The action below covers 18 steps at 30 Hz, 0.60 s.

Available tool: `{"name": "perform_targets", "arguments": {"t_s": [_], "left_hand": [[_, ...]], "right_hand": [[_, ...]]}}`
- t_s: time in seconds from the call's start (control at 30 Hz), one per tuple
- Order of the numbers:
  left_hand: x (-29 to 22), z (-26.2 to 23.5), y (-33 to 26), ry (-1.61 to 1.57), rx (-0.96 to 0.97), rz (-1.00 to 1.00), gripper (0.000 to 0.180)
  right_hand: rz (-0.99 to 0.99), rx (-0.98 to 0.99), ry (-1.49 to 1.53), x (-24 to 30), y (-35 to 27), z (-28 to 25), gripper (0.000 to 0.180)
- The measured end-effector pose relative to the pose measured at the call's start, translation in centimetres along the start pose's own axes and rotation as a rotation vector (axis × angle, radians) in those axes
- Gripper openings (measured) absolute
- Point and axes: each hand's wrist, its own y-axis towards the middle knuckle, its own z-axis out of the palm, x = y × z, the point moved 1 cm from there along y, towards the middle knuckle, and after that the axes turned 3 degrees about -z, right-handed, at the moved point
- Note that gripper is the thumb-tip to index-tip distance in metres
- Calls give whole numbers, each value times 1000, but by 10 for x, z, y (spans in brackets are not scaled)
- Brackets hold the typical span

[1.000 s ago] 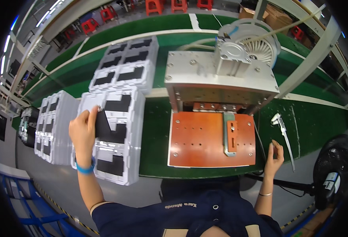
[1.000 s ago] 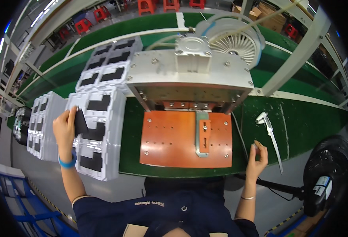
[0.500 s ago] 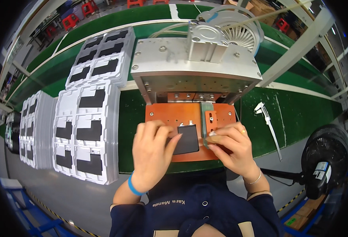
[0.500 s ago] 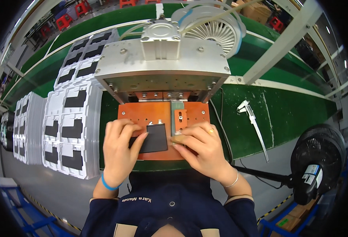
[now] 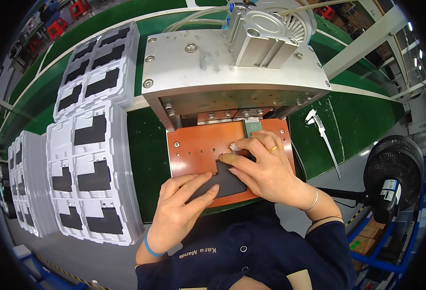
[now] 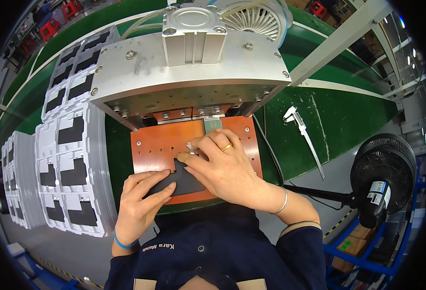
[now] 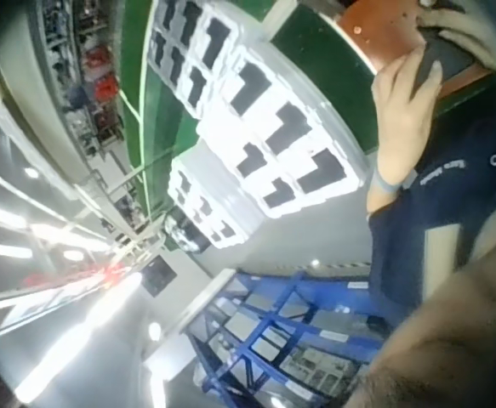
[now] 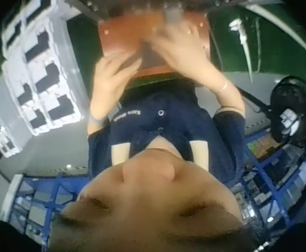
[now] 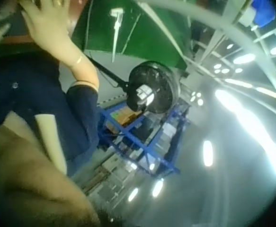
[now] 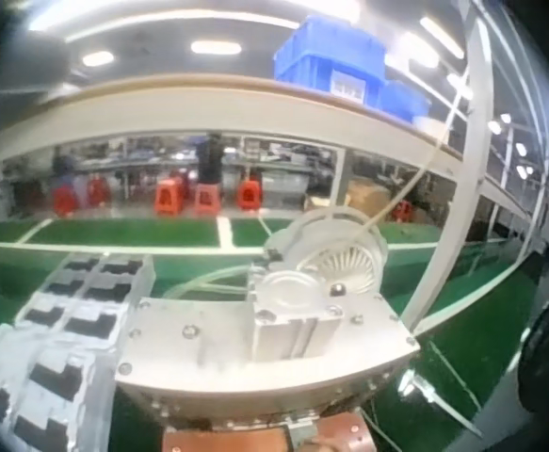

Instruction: Placing components into a pressing machine and measuring a sample with a caliper.

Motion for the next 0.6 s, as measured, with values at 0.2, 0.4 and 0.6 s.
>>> {"name": "perform_targets", "arguments": {"t_s": [0.2, 0.4, 0.6], "left_hand": [[2, -1, -1, -27, 3, -20, 37], [2, -2, 2, -36, 10, -14, 37], [1, -2, 3, -18, 36, -9, 36]], "right_hand": [[105, -125, 76, -2, 5, -1, 31], [6, -223, 228, -10, -7, 2, 26], [-50, -73, -23, -3, -4, -2, 24]]}}
